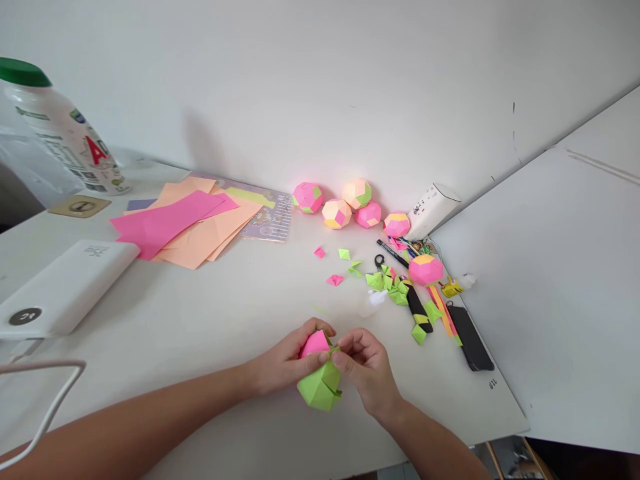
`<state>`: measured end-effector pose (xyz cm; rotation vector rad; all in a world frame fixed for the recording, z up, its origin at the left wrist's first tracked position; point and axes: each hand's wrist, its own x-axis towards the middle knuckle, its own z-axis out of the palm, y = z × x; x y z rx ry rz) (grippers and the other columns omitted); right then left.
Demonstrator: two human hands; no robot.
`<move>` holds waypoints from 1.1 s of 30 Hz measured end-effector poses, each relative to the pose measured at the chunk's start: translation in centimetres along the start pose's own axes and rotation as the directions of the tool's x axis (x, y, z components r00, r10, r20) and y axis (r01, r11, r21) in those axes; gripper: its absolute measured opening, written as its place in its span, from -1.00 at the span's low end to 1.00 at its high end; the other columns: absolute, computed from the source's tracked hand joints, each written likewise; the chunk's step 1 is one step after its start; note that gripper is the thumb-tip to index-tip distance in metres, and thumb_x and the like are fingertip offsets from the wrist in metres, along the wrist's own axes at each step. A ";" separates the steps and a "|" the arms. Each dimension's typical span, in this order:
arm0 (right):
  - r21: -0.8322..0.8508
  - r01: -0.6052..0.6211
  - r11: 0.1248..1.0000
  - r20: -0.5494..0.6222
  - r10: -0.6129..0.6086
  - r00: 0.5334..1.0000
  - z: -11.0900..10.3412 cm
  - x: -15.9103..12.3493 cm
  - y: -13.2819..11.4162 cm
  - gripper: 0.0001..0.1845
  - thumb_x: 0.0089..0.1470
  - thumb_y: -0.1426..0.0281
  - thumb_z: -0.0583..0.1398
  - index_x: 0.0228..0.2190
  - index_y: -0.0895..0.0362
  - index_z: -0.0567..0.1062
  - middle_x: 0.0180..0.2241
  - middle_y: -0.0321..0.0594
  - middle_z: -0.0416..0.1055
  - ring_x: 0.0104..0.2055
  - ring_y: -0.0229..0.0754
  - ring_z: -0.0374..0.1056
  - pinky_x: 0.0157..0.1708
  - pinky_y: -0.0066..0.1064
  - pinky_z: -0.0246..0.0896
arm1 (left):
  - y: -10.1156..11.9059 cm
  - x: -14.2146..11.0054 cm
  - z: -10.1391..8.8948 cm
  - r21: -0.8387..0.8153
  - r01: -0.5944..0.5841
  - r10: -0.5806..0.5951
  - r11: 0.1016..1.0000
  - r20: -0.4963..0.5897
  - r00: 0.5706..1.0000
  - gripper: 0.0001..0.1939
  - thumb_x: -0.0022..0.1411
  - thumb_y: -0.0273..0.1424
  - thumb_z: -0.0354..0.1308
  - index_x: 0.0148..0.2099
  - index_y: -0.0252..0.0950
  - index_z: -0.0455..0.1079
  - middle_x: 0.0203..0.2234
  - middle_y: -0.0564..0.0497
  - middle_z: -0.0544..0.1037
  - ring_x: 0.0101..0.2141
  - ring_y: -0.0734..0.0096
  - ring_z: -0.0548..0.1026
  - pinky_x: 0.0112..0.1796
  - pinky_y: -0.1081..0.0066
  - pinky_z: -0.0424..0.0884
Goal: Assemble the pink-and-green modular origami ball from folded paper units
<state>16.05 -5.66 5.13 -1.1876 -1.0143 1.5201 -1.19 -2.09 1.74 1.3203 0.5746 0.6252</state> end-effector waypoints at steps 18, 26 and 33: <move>-0.062 -0.023 0.998 -0.006 0.022 1.000 -0.9 -0.1 -0.6 -0.80 -0.16 0.34 0.37 -0.49 0.14 0.48 -0.56 -0.36 0.36 -0.51 -0.35 0.25 -0.50 -0.50 0.23 | -1.3 0.3 -0.9 -0.230 -0.036 0.039 0.973 0.009 0.999 -0.28 0.07 -0.06 0.21 0.18 -0.12 -0.01 -0.01 -0.09 0.24 -0.09 0.22 0.34 -0.15 0.24 0.34; -0.074 0.035 0.997 -0.077 -0.041 0.996 -1.0 0.0 -0.2 -0.83 -0.15 0.35 0.37 -0.50 0.12 0.49 -0.57 -0.36 0.39 -0.51 -0.33 0.28 -0.50 -0.50 0.24 | -1.3 0.2 -0.2 -0.280 -0.018 0.031 0.960 0.041 0.999 -0.06 0.00 -0.28 0.34 0.26 -0.02 -0.19 0.06 -0.12 0.11 -0.11 0.24 0.36 -0.21 0.25 0.39; -0.095 0.055 0.994 -0.101 -0.065 0.993 -0.7 -0.2 0.1 -0.83 -0.14 0.34 0.36 -0.50 0.13 0.48 -0.55 -0.36 0.38 -0.51 -0.35 0.27 -0.51 -0.51 0.23 | -1.3 0.3 -0.1 -0.250 -0.023 0.030 0.968 0.023 0.999 -0.11 0.00 -0.25 0.33 0.24 -0.04 -0.15 0.03 -0.10 0.13 -0.16 0.29 0.35 -0.26 0.29 0.39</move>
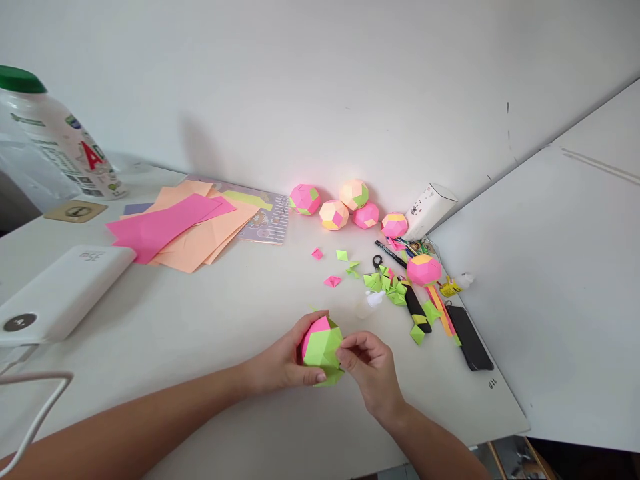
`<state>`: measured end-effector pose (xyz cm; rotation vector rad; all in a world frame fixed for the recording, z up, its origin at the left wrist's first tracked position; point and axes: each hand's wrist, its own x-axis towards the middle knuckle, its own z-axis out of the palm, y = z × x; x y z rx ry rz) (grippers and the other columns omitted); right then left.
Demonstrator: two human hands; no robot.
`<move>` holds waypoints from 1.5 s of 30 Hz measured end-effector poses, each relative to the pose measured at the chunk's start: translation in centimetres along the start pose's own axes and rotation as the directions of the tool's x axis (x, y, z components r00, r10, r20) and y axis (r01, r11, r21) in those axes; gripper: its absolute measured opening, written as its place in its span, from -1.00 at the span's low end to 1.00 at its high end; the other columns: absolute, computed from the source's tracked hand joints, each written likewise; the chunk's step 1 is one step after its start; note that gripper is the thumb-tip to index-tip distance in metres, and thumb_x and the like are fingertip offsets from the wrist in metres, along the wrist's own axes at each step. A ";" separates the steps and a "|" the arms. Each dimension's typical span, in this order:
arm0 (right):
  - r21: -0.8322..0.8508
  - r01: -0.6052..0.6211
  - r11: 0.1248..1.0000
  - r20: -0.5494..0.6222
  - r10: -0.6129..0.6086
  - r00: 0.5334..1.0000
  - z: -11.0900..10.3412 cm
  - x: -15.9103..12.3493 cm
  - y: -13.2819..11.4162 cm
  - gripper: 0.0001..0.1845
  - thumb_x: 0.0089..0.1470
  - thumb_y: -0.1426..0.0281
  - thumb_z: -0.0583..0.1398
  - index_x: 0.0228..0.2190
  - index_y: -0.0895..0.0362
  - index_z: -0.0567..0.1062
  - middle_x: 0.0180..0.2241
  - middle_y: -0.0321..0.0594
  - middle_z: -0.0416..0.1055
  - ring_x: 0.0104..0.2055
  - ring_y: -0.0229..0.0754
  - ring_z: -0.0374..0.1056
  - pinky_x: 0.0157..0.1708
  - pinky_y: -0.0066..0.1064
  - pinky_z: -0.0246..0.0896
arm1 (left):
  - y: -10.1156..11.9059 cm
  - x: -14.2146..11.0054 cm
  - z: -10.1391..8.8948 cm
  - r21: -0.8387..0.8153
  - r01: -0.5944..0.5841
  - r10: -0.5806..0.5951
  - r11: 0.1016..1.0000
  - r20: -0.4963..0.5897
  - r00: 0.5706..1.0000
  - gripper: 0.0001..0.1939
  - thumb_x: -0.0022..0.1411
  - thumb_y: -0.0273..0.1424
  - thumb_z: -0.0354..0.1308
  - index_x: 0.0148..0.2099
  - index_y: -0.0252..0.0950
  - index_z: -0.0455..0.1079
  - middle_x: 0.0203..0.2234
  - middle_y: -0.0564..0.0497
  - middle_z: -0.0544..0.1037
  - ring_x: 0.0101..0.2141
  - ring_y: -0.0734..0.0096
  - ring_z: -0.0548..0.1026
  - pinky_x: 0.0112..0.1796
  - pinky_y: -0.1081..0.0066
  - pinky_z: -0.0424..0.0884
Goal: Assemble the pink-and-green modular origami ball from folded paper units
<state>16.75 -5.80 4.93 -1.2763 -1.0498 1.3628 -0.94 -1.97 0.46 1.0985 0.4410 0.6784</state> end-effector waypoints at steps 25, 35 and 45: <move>-0.017 -0.001 1.000 0.023 0.002 1.000 0.0 0.1 0.5 -0.79 -0.20 0.33 0.39 -0.56 0.12 0.46 -0.51 -0.30 0.42 -0.47 -0.28 0.30 -0.48 -0.44 0.25 | 0.1 0.1 -0.2 -0.037 0.030 -0.032 0.999 -0.042 0.999 -0.16 -0.04 -0.27 0.36 0.19 -0.06 -0.05 0.00 -0.08 0.17 -0.16 0.28 0.36 -0.26 0.30 0.40; -0.041 -0.069 0.997 0.037 0.071 0.997 -0.3 0.1 -0.1 -0.78 -0.23 0.33 0.40 -0.52 0.13 0.48 -0.55 -0.35 0.40 -0.49 -0.30 0.29 -0.48 -0.45 0.24 | 0.0 0.2 -0.4 -0.067 0.028 -0.031 0.997 -0.038 0.999 -0.18 -0.03 -0.27 0.35 0.19 -0.03 -0.03 0.04 -0.07 0.15 -0.10 0.23 0.35 -0.22 0.23 0.41; 0.145 -0.157 0.977 0.027 0.154 0.988 -0.6 0.6 -0.2 -0.71 -0.29 0.35 0.44 -0.54 0.14 0.44 -0.56 -0.37 0.37 -0.49 -0.33 0.26 -0.49 -0.49 0.21 | -1.3 -0.3 0.0 0.616 -0.202 0.302 0.761 -0.062 0.951 0.12 -0.08 -0.06 0.32 0.34 -0.07 -0.32 0.23 -0.28 -0.08 0.16 -0.23 0.05 0.03 -0.11 0.19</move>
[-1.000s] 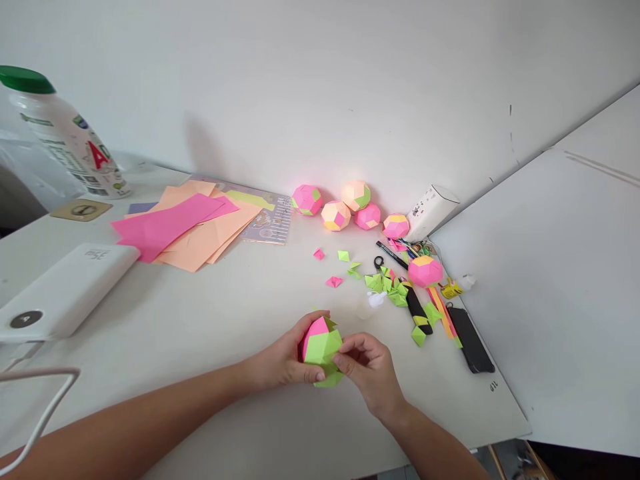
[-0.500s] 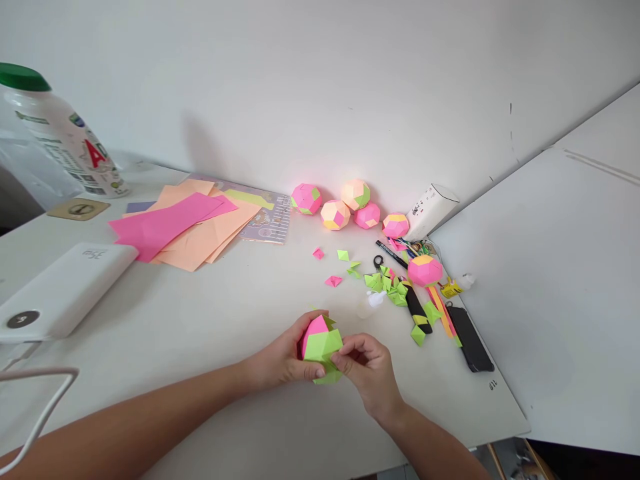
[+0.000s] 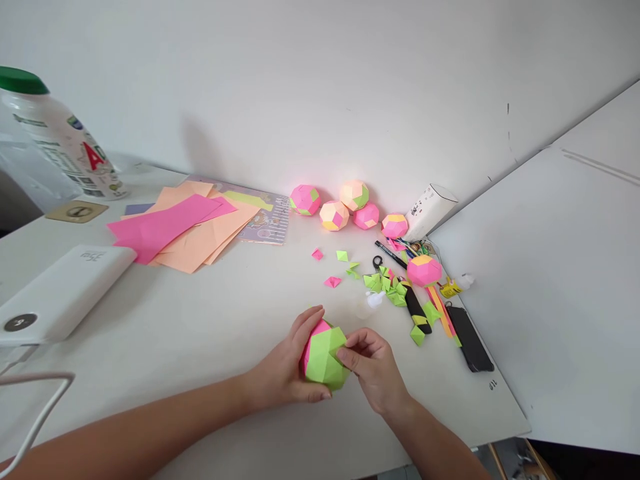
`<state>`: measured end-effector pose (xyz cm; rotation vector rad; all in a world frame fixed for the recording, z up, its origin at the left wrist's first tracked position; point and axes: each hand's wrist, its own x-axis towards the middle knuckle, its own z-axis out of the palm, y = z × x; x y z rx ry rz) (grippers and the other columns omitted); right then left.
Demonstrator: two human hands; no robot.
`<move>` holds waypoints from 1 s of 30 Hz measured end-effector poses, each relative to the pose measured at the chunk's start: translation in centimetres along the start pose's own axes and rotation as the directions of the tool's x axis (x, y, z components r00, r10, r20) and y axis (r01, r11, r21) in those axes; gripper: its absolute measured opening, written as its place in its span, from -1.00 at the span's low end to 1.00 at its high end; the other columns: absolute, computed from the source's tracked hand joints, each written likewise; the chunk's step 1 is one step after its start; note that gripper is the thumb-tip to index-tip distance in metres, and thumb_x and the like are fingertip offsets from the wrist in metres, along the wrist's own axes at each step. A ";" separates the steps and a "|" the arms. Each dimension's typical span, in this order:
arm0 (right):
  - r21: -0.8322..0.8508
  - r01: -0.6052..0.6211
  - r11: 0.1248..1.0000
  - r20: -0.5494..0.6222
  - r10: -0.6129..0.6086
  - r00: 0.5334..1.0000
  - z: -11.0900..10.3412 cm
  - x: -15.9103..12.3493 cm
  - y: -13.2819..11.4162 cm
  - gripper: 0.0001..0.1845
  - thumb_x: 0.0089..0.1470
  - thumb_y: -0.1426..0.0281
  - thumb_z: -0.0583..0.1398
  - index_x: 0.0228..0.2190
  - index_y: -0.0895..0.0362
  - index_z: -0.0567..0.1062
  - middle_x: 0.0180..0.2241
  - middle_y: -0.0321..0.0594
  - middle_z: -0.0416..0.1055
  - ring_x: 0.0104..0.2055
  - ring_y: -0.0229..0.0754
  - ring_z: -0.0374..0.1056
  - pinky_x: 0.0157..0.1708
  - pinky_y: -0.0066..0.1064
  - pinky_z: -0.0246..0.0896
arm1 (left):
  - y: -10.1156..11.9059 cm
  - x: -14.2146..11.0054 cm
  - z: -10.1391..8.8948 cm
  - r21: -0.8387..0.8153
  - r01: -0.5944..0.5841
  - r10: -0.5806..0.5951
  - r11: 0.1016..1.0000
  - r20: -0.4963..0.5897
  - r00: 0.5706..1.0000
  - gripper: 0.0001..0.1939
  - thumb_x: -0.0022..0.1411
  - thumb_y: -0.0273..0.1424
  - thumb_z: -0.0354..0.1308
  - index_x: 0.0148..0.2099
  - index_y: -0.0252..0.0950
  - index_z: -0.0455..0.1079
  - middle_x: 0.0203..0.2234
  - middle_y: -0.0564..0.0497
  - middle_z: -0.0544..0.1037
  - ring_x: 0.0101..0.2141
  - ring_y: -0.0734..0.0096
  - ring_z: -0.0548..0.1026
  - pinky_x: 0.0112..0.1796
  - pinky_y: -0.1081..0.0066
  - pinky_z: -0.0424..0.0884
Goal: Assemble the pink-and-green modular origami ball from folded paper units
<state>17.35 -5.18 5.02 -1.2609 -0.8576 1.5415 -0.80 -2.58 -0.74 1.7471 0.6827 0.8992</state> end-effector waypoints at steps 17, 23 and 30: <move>-0.039 -0.042 0.998 0.002 0.042 0.999 0.9 -0.2 0.5 -0.67 -0.34 0.34 0.44 -0.58 0.15 0.41 -0.61 -0.41 0.29 -0.54 -0.35 0.17 -0.56 -0.50 0.12 | -0.4 -0.2 0.4 0.146 -0.080 0.075 0.986 0.035 0.997 0.01 0.01 0.06 0.17 0.33 -0.08 -0.31 0.16 -0.26 -0.03 0.11 -0.14 0.08 0.03 -0.06 0.21; -0.045 -0.041 0.998 0.007 0.041 0.999 0.8 -0.1 0.8 -0.67 -0.33 0.33 0.44 -0.58 0.15 0.40 -0.61 -0.41 0.26 -0.54 -0.36 0.14 -0.56 -0.51 0.08 | -0.3 -0.1 0.4 0.148 -0.084 0.082 0.985 0.020 0.996 -0.06 0.02 0.05 0.17 0.30 -0.09 -0.23 0.08 -0.24 0.07 0.06 -0.11 0.14 -0.01 -0.06 0.24; -0.084 -0.005 0.996 0.018 0.006 1.000 1.0 -0.2 0.7 -0.68 -0.30 0.33 0.42 -0.60 0.15 0.39 -0.62 -0.42 0.26 -0.54 -0.37 0.12 -0.55 -0.51 0.05 | -0.1 0.0 0.5 0.160 -0.097 0.097 0.982 0.007 0.995 -0.10 0.04 0.02 0.18 0.28 -0.08 -0.21 0.04 -0.21 0.11 0.02 -0.03 0.18 -0.04 0.00 0.28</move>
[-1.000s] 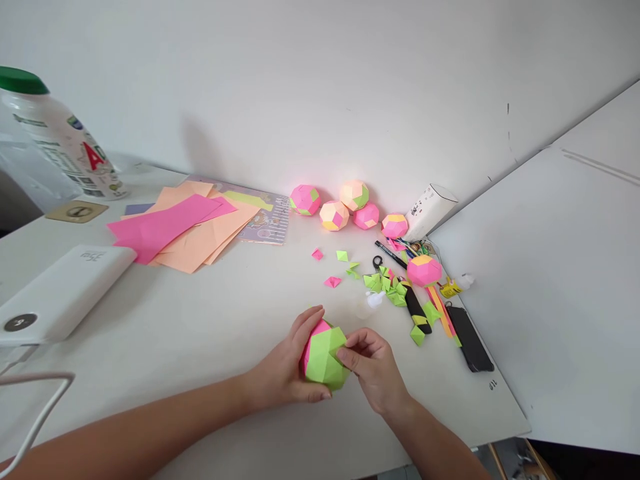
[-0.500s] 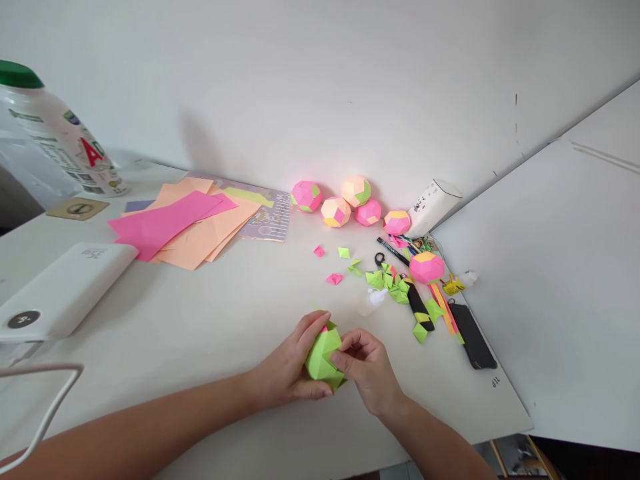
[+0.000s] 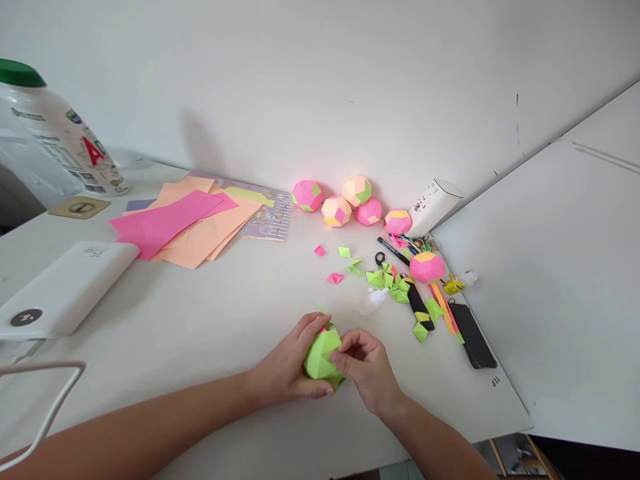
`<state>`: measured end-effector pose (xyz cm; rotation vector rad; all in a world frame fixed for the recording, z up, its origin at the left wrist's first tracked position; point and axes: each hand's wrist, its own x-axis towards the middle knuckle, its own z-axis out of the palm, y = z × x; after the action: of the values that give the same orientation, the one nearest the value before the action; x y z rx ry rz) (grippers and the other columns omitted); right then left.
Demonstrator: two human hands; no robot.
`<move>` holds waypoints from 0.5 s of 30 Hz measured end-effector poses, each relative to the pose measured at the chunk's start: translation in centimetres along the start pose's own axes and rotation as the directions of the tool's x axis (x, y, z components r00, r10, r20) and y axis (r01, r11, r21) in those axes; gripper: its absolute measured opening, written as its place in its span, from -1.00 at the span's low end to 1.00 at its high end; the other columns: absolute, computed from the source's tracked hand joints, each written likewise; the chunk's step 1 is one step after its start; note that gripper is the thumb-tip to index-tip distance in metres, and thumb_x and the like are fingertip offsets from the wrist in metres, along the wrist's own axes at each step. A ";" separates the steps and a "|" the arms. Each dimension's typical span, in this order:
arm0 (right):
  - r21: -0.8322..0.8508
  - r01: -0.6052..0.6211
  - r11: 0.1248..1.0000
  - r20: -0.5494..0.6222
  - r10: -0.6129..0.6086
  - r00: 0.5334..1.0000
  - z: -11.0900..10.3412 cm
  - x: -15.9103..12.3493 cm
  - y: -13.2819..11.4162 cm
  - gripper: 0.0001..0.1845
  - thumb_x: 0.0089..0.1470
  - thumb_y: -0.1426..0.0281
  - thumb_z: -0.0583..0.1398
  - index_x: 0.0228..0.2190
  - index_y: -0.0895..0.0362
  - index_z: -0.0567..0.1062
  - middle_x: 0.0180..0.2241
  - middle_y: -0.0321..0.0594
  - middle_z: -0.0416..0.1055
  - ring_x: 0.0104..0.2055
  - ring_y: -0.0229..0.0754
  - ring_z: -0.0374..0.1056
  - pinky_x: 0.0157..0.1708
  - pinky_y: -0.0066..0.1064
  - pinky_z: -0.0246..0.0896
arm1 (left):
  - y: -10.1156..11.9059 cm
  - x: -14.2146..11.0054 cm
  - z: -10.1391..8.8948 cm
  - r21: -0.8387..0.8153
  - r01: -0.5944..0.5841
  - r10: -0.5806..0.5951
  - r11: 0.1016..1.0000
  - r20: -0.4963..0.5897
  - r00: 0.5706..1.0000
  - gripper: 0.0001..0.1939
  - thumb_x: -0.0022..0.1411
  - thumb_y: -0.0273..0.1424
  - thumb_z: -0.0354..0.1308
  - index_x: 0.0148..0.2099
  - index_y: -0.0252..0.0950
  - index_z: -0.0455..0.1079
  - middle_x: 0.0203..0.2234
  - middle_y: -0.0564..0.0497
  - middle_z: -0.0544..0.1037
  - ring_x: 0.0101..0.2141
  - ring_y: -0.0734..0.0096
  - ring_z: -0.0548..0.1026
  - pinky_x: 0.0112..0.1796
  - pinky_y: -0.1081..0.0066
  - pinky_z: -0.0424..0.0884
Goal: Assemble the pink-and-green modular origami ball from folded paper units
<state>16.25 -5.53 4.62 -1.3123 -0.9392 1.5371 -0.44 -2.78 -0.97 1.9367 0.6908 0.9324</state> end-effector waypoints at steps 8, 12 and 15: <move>0.015 -0.025 1.000 0.086 0.024 0.996 -0.6 0.0 -0.6 -0.73 -0.13 0.28 0.36 -0.42 0.12 0.42 -0.46 -0.35 0.37 -0.42 -0.32 0.26 -0.45 -0.50 0.19 | 0.4 0.1 -0.4 -0.022 0.071 -0.072 0.997 -0.067 0.995 -0.15 0.03 -0.04 0.21 0.23 -0.11 -0.15 0.04 -0.19 0.08 0.00 -0.01 0.21 -0.06 0.02 0.30; -0.025 -0.064 0.998 0.221 0.068 0.973 -0.8 0.3 -0.7 -0.64 -0.16 0.33 0.39 -0.31 0.09 0.40 -0.31 -0.30 0.41 -0.30 -0.27 0.34 -0.31 -0.43 0.26 | 0.6 0.1 -0.4 -0.044 0.157 -0.163 0.987 -0.190 0.968 -0.24 0.05 -0.12 0.23 0.16 -0.14 -0.11 0.02 -0.20 0.07 -0.03 0.03 0.24 -0.12 0.08 0.34; -0.085 -0.061 0.994 0.238 0.080 0.968 -1.2 0.5 -0.5 -0.63 -0.16 0.32 0.39 -0.31 0.10 0.39 -0.39 -0.33 0.39 -0.37 -0.29 0.31 -0.36 -0.44 0.24 | 0.8 0.0 -0.4 -0.101 0.178 -0.196 0.979 -0.207 0.959 -0.38 0.08 -0.15 0.20 0.07 -0.19 -0.02 0.00 -0.19 0.11 -0.08 0.10 0.29 -0.20 0.16 0.39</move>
<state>17.54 -4.85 4.76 -1.2419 -1.1244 1.7596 -0.68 -2.98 -0.09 1.6807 0.9312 1.0438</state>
